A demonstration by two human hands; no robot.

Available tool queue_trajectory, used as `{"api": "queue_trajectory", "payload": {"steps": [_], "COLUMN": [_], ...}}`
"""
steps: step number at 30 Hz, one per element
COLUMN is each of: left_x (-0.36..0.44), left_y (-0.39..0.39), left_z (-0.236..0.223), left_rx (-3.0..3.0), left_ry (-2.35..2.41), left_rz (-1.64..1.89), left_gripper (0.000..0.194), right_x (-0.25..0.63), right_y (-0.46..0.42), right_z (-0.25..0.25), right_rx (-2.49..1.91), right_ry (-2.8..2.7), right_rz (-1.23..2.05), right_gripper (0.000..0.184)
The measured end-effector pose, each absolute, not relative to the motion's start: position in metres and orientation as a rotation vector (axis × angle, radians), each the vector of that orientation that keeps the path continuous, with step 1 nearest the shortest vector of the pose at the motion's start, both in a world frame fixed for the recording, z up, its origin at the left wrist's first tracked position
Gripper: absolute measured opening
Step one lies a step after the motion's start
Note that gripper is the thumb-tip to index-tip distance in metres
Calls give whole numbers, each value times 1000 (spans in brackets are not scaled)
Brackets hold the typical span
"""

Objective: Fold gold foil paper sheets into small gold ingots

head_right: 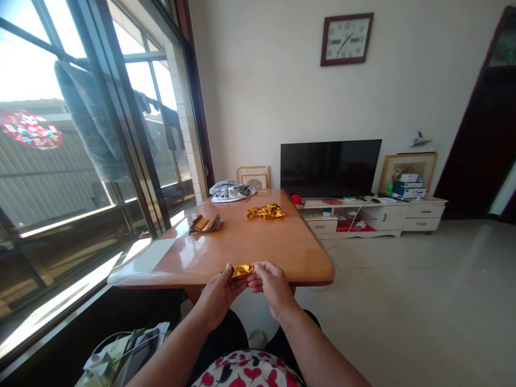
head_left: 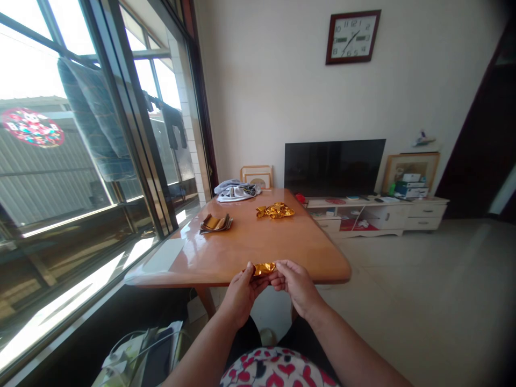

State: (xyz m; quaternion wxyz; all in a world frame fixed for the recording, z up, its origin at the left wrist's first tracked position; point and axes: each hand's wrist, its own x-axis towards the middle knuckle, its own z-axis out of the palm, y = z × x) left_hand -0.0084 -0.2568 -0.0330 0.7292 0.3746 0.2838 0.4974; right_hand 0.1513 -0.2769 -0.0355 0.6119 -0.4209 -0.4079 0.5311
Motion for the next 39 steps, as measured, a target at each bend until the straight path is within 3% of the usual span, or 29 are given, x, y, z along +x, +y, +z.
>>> {"api": "queue_trajectory", "payload": {"steps": [4, 11, 28, 35, 39], "left_x": [-9, -9, 1, -1, -4], "left_y": [-257, -256, -264, -262, -260], "left_z": [-32, -34, -28, -28, -27], "left_rx": [803, 822, 1070, 1008, 865], "left_ry": [569, 649, 761, 731, 641], "left_rz": [1052, 1101, 1277, 1234, 1200], "left_gripper": [43, 40, 49, 47, 64], "right_x": [153, 154, 147, 149, 149], "right_y": [-278, -279, -274, -276, -275], "right_z": [-36, -38, -47, -43, -43], "right_rx": [-820, -801, -1143, -1067, -1023], "right_ry": [-857, -875, -1167, -1036, -943], "right_rz": [1384, 1326, 812, 1030, 1103], "right_gripper": [34, 31, 16, 32, 31]}}
